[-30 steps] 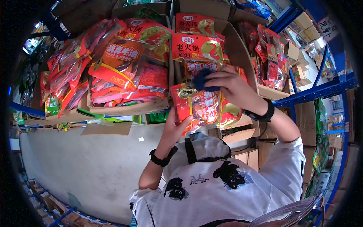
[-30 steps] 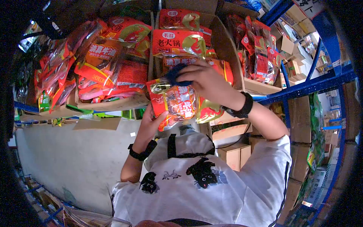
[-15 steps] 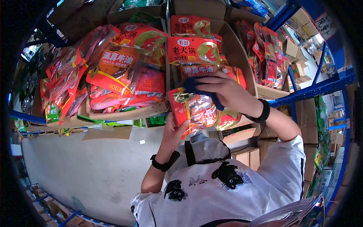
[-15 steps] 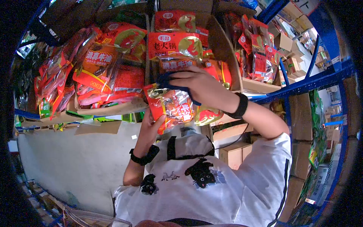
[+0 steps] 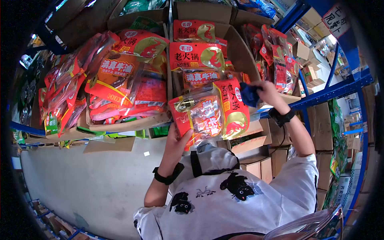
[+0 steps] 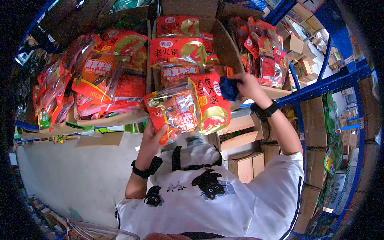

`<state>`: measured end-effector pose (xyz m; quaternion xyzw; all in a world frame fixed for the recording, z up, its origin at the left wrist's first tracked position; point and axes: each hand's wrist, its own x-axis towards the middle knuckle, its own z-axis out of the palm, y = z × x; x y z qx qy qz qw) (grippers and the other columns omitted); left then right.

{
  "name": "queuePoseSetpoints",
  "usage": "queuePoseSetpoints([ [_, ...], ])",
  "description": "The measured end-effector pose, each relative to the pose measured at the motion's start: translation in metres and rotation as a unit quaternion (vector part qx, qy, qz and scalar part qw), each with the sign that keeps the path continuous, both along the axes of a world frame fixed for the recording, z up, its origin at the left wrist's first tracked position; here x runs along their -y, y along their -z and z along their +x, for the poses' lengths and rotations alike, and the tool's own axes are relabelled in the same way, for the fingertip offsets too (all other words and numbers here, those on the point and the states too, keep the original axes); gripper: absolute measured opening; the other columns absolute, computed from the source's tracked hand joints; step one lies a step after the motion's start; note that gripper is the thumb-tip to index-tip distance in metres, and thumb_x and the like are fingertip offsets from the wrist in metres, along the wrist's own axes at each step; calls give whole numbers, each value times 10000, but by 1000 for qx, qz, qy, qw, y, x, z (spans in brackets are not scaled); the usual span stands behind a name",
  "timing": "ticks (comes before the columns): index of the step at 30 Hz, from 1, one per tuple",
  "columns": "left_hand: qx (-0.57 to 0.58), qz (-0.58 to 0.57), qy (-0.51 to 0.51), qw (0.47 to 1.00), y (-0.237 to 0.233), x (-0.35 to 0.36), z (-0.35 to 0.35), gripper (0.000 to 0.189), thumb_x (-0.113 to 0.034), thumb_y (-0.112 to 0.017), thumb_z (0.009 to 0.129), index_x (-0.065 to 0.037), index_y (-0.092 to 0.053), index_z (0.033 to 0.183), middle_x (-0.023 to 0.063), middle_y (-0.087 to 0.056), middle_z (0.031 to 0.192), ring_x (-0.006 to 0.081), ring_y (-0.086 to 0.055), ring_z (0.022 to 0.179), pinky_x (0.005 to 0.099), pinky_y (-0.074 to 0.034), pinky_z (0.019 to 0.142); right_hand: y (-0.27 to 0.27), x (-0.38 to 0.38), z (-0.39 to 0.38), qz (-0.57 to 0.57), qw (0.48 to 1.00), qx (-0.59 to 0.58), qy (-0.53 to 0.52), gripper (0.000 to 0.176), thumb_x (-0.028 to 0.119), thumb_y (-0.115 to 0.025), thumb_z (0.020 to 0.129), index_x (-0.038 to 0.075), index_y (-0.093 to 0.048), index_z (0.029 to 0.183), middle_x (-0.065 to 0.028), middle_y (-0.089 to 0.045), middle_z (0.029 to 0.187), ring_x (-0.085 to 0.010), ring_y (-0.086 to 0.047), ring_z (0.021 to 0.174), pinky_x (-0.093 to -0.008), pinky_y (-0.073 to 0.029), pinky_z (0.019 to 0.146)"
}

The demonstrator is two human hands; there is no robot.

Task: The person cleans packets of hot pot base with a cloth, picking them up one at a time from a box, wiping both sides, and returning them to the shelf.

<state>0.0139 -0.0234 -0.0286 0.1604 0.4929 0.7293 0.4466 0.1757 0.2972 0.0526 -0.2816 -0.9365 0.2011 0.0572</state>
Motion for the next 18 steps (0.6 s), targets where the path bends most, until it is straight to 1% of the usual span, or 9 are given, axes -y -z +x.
queuePoseSetpoints([
  [2,12,0,3,1000,-1,-1,-1,442,-69,-607,866,-2,-374,1237,97,-547,1158,136,-552,1032,276,-468,867,-32,19,-10,2,998,-55,16,363,-86,-482,692,-8,-615,1021,-209,-635,952,-311,-623,951,-330,-467,839],
  [4,12,2,-3,1000,-6,-3,1,439,-61,-611,861,-7,-377,1229,94,-542,1161,136,-553,1032,278,-467,872,-66,63,-27,45,978,-201,-33,392,-43,-498,706,42,-613,1071,-206,-614,1037,-363,-584,986,-377,-455,882],
  [6,15,9,-3,1000,-11,-7,4,456,-55,-622,850,-9,-375,1230,91,-540,1161,137,-552,1035,281,-467,876,-74,96,-41,83,963,-229,-116,454,-53,-494,704,50,-577,1138,-170,-587,1122,-350,-534,1077,-401,-411,952],
  [8,-37,24,24,999,-15,-12,4,561,17,-592,838,-36,-326,1330,86,-513,1230,164,-548,1072,305,-484,892,-70,124,-54,78,961,-178,-195,469,-10,-534,715,63,-550,1178,-155,-535,1223,-345,-474,1158,-437,-367,998],
  [10,-28,42,36,998,-24,-13,6,656,41,-668,763,-35,-313,1309,80,-503,1217,165,-543,1073,311,-467,911,-46,147,-71,92,948,-146,-268,527,39,-574,712,65,-501,1233,-151,-461,1318,-349,-374,1264,-455,-333,1040],
  [13,-12,49,46,998,-28,-10,5,682,47,-702,726,-34,-315,1282,77,-486,1219,157,-531,1082,311,-450,924,-22,170,-83,100,955,-133,-247,507,1,-531,747,42,-475,1249,-152,-396,1376,-355,-311,1312,-459,-316,1048],
  [15,-8,41,46,998,-25,-8,4,698,61,-700,718,-38,-309,1288,78,-481,1225,159,-523,1094,317,-446,934,-22,174,-80,45,954,-148,-256,490,-27,-517,748,18,-482,1235,-162,-393,1377,-362,-307,1314,-463,-316,1047],
  [17,-24,47,39,998,-17,-5,3,718,34,-723,704,-39,-310,1287,80,-480,1224,158,-504,1114,317,-442,933,-25,174,-61,-13,941,-74,-330,510,-55,-527,724,9,-487,1228,-172,-414,1358,-361,-320,1308,-456,-326,1042],
  [18,-119,16,46,992,-18,-1,-2,745,0,-754,681,-36,-317,1282,85,-480,1222,153,-487,1128,312,-440,924,-28,178,-51,-27,933,-63,-354,529,-85,-545,676,6,-516,1196,-178,-462,1314,-355,-358,1289,-443,-350,1030],
])
